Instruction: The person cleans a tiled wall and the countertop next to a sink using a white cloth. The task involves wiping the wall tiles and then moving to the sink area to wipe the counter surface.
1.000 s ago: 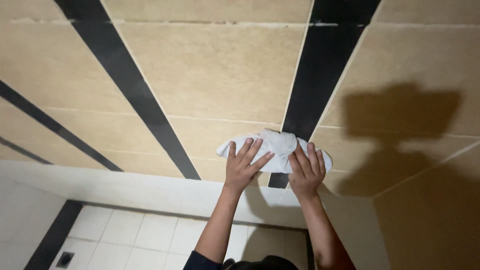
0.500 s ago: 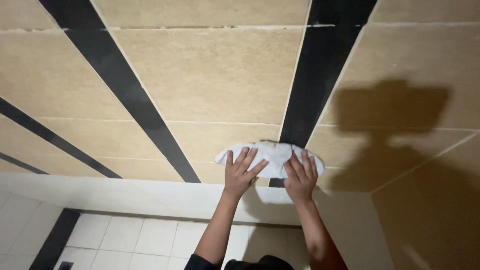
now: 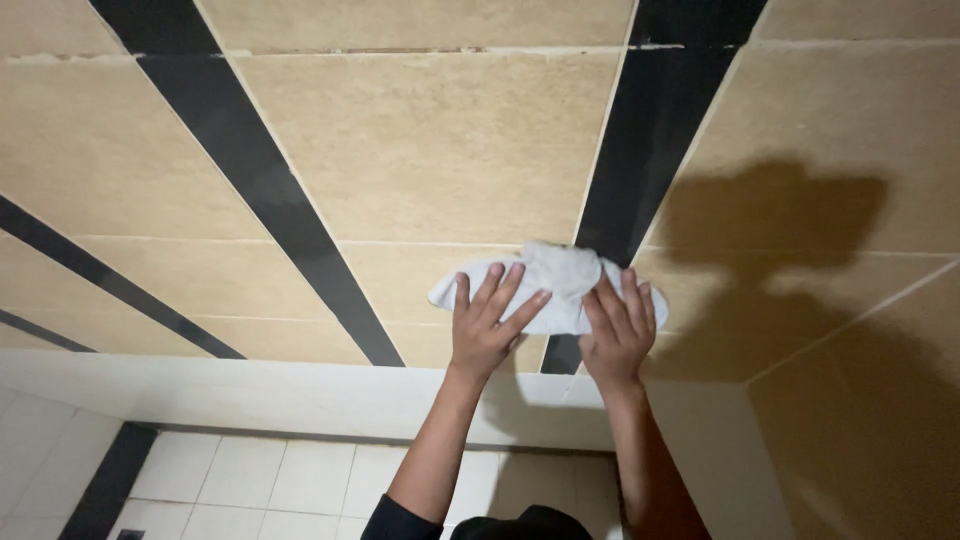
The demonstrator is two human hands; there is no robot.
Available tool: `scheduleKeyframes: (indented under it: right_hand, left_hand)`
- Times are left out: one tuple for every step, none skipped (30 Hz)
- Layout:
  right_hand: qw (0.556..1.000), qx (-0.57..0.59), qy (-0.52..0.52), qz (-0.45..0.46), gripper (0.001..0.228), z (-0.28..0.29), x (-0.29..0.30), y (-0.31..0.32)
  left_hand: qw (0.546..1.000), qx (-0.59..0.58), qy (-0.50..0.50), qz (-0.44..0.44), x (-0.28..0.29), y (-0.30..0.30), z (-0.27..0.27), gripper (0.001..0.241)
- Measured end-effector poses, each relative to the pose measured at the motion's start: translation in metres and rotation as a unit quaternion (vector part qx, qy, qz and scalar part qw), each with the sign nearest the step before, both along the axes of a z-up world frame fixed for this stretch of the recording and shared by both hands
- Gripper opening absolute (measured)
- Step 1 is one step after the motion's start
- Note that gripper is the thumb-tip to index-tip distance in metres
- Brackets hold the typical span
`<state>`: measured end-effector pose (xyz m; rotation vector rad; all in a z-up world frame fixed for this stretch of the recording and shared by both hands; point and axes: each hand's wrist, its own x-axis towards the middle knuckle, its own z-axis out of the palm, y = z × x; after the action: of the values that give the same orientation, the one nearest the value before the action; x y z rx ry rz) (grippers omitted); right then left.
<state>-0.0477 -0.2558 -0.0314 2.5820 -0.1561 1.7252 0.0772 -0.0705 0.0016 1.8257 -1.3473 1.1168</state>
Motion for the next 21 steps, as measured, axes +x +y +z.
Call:
scheduleKeyframes:
  right_hand:
    - [1.0,-0.001,0.0,0.0,0.029,0.018,0.001,0.005]
    - [1.0,0.004,-0.01,-0.001,0.03,0.036,0.0,0.01]
    - [1.0,0.01,-0.02,-0.001,0.031,0.053,-0.001,0.015]
    - [1.0,0.009,-0.02,-0.002,0.031,0.046,0.0,0.012]
    - [1.0,0.004,-0.014,-0.008,0.03,0.039,0.001,0.01]
    - [1.0,-0.001,-0.01,-0.013,0.029,0.031,0.002,0.007]
    - [1.0,-0.002,-0.011,-0.013,0.029,0.018,0.0,0.006]
    - [1.0,-0.003,-0.003,-0.011,0.027,0.005,0.0,0.005]
    - [1.0,-0.003,0.005,-0.01,0.025,-0.009,0.0,0.004]
    - [1.0,-0.002,0.007,-0.009,0.025,-0.027,-0.003,0.003]
    - [1.0,0.005,0.027,-0.016,0.026,-0.045,-0.005,0.003]
    - [0.999,0.013,0.046,-0.023,0.027,-0.064,-0.008,0.003]
    - [0.998,0.014,0.049,-0.022,0.027,-0.074,-0.011,0.005]
    - [0.998,0.014,0.051,-0.029,0.026,-0.084,-0.012,0.007]
    - [0.998,0.014,0.052,-0.036,0.026,-0.093,-0.014,0.008]
    - [0.998,0.014,0.053,-0.037,0.026,-0.092,-0.014,0.007]
    - [0.998,-0.005,0.045,-0.036,0.025,-0.092,-0.015,0.006]
    - [0.998,-0.025,0.038,-0.033,0.024,-0.091,-0.015,0.004]
    - [0.998,-0.026,0.038,-0.032,0.024,-0.082,-0.015,0.003]
    - [0.998,-0.036,0.034,-0.027,0.022,-0.073,-0.015,0.002]
    - [0.998,-0.047,0.031,-0.022,0.021,-0.064,-0.015,0.001]
  left_hand:
    - [1.0,-0.001,0.0,0.0,0.0,-0.001,0.011,0.047]
    - [1.0,-0.021,-0.003,0.0,-0.001,-0.001,0.023,0.045]
    - [0.999,-0.041,-0.005,0.0,-0.002,-0.002,0.034,0.043]
    - [0.999,-0.041,-0.005,0.0,0.0,-0.004,0.027,0.043]
    - [0.999,-0.049,-0.015,0.005,0.002,-0.005,0.021,0.042]
    - [0.998,-0.057,-0.024,0.011,0.004,-0.008,0.014,0.041]
    - [0.998,-0.058,-0.025,0.011,0.002,-0.006,0.002,0.041]
    - [0.999,-0.046,-0.015,0.007,0.002,-0.005,-0.009,0.041]
    - [0.999,-0.035,-0.006,0.004,0.003,-0.005,-0.021,0.041]
    - [0.999,-0.033,-0.003,0.005,0.003,-0.003,-0.038,0.041]
    - [1.0,-0.006,-0.004,0.017,0.003,-0.002,-0.057,0.041]
    - [0.999,0.022,-0.004,0.03,0.003,0.0,-0.075,0.041]
    - [0.999,0.024,-0.002,0.03,0.001,0.002,-0.086,0.041]
    - [0.999,0.025,-0.009,0.024,0.002,0.003,-0.096,0.041]
    - [0.999,0.026,-0.017,0.018,0.003,0.004,-0.105,0.041]
    - [0.999,0.026,-0.017,0.017,0.002,0.006,-0.104,0.041]
    - [0.999,0.035,-0.013,0.018,0.0,0.007,-0.103,0.042]
    - [0.999,0.042,-0.009,0.021,0.0,0.008,-0.102,0.042]
    - [0.999,0.042,-0.009,0.021,-0.002,0.007,-0.095,0.042]
    - [0.999,0.037,-0.014,0.021,-0.001,0.007,-0.088,0.043]
    - [0.999,0.032,-0.019,0.021,-0.001,0.006,-0.08,0.043]
